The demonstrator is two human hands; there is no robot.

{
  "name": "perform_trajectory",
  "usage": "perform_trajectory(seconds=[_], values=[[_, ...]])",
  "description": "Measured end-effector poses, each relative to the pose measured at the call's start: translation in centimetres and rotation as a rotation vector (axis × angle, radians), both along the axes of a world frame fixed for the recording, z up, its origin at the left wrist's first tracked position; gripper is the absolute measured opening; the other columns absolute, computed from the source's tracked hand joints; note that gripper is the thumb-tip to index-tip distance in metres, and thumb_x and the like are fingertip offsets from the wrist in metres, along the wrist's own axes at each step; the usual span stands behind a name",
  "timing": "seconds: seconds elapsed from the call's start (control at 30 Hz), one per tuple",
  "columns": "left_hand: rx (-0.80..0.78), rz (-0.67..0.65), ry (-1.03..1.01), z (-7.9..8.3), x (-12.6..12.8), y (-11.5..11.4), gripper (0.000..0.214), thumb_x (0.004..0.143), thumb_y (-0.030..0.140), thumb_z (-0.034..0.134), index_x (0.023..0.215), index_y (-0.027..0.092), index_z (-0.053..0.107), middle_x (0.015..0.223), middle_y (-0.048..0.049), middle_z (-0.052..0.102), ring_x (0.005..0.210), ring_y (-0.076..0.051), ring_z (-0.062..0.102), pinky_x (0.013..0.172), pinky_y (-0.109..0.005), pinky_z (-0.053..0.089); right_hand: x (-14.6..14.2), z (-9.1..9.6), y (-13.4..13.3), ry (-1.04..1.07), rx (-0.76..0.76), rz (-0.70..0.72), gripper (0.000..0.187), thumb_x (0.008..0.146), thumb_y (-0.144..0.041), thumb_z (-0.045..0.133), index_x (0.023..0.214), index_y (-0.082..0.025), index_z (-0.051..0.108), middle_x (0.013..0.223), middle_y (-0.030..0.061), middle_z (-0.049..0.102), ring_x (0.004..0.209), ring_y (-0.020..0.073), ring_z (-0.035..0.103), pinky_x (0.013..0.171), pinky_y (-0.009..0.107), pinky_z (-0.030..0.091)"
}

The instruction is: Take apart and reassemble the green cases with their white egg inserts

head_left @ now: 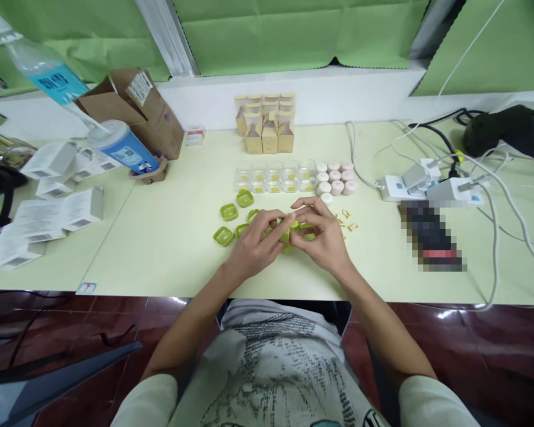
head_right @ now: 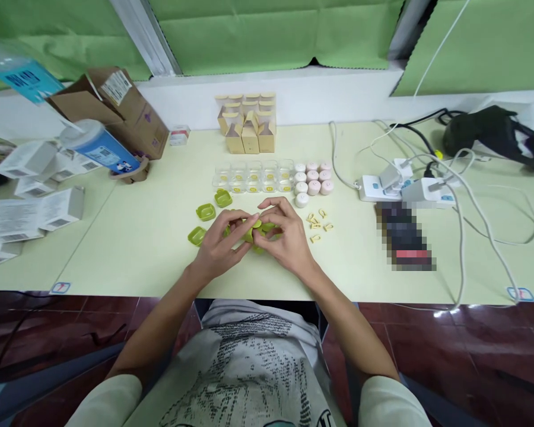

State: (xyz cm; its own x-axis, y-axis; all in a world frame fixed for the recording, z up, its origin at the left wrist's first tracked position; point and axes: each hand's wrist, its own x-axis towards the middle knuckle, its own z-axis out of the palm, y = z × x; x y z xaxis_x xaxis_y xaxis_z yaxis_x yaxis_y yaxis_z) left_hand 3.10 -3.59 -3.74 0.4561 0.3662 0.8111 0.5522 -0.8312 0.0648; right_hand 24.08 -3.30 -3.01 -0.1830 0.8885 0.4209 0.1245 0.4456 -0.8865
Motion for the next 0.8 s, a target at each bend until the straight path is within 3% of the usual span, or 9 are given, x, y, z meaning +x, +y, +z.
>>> perform_trajectory(seconds=[0.2,0.37,0.5,0.63,0.7,0.8], values=[[-0.018,-0.004,0.034,0.6,-0.4,0.0,0.065,0.105,0.004,0.064,0.168,0.019,0.055,0.126,-0.0148,0.072,0.109,-0.026,0.070,0.088,-0.039,0.066,0.2,-0.1,0.0,0.033,-0.066,0.018,0.013,0.084,-0.022,0.091,0.097,-0.024,0.087,0.132,0.0105,0.064,0.102,0.0213,0.078,0.064,0.031,0.074],[-0.163,0.172,0.001,0.7,-2.7,0.9,0.055,0.100,0.009,0.070,0.153,0.019,0.068,0.130,-0.0154,0.072,0.122,-0.032,0.068,0.104,-0.051,0.065,3.0,2.1,0.1,-0.026,-0.022,-0.086,0.010,0.091,-0.030,0.092,0.098,-0.025,0.088,0.134,0.0117,0.070,0.108,0.0265,0.081,0.068,0.038,0.078],[-0.392,0.356,0.048,0.5,-5.7,2.0,0.053,0.096,0.016,0.077,0.149,0.022,0.074,0.125,-0.0122,0.077,0.120,-0.035,0.065,0.108,-0.055,0.064,8.2,2.2,1.3,-0.387,0.087,-0.255,0.011,0.094,-0.033,0.085,0.099,-0.025,0.091,0.131,0.0120,0.078,0.107,0.0272,0.080,0.067,0.036,0.073],[-0.595,0.435,0.105,0.7,-7.7,2.3,0.049,0.089,0.014,0.081,0.137,0.020,0.077,0.121,-0.0128,0.083,0.126,-0.040,0.066,0.103,-0.056,0.064,11.7,0.4,2.9,-0.812,0.049,-0.329,0.016,0.095,-0.024,0.074,0.088,-0.020,0.088,0.115,0.0153,0.083,0.088,0.0287,0.079,0.082,0.051,0.071],[-0.653,0.449,0.130,1.1,-8.2,2.2,0.044,0.088,0.013,0.082,0.131,0.017,0.076,0.120,-0.0141,0.082,0.129,-0.041,0.066,0.104,-0.056,0.064,11.0,0.0,2.9,-0.865,0.102,-0.368,0.023,0.102,-0.025,0.068,0.093,-0.018,0.088,0.115,0.0184,0.083,0.097,0.0346,0.081,0.090,0.057,0.069],[-0.691,0.395,0.197,2.3,-8.8,1.2,0.035,0.089,0.018,0.086,0.122,0.020,0.075,0.120,-0.0114,0.082,0.126,-0.039,0.066,0.106,-0.055,0.063,6.6,0.3,1.6,-0.727,0.303,-0.307,0.029,0.116,-0.033,0.062,0.113,-0.020,0.088,0.124,0.0190,0.084,0.116,0.0373,0.079,0.101,0.058,0.068]])
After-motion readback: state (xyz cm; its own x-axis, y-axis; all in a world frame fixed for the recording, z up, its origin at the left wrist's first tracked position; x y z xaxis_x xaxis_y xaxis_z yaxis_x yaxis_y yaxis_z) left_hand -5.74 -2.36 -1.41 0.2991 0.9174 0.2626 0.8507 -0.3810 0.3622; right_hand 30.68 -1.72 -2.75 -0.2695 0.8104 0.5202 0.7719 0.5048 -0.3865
